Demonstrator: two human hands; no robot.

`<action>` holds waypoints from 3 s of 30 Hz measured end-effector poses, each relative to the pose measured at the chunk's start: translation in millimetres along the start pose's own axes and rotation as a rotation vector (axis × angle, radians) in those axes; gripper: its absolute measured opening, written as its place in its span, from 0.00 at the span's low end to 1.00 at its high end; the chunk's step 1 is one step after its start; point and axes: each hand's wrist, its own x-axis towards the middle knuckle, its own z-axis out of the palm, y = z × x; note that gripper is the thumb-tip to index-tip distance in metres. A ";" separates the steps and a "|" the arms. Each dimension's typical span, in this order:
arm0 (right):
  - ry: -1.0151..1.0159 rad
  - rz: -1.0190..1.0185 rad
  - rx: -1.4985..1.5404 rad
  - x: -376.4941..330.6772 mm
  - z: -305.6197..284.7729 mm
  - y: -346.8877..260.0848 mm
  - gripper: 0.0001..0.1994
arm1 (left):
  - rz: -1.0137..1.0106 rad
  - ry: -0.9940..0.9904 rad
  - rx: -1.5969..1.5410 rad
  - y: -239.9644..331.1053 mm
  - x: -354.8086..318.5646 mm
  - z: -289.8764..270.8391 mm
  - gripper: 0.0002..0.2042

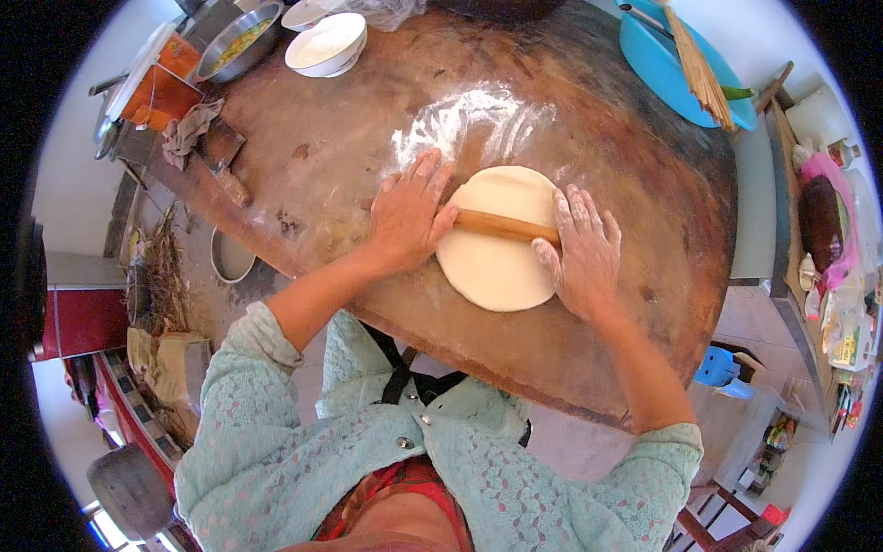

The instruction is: The person kneads a ball of dough on a floured wooden table, then retrieves flour from a large metal container and returns to roll the dough flat with a wooden rolling pin. The person flattens the dough into a circular shape, repeatedly adjusting its position and applying pressure with the rolling pin.

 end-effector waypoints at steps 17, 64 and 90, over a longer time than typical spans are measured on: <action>-0.032 0.085 0.169 97.0 14.0 20.4 0.23 | -0.005 0.110 0.194 -21.1 66.7 7.8 0.32; 0.048 0.181 0.033 40.7 9.0 10.4 0.28 | -0.044 0.201 0.108 -17.3 52.9 8.9 0.27; 0.134 0.228 -0.030 125.8 24.0 41.5 0.28 | -0.142 0.277 0.277 -33.0 110.3 13.7 0.27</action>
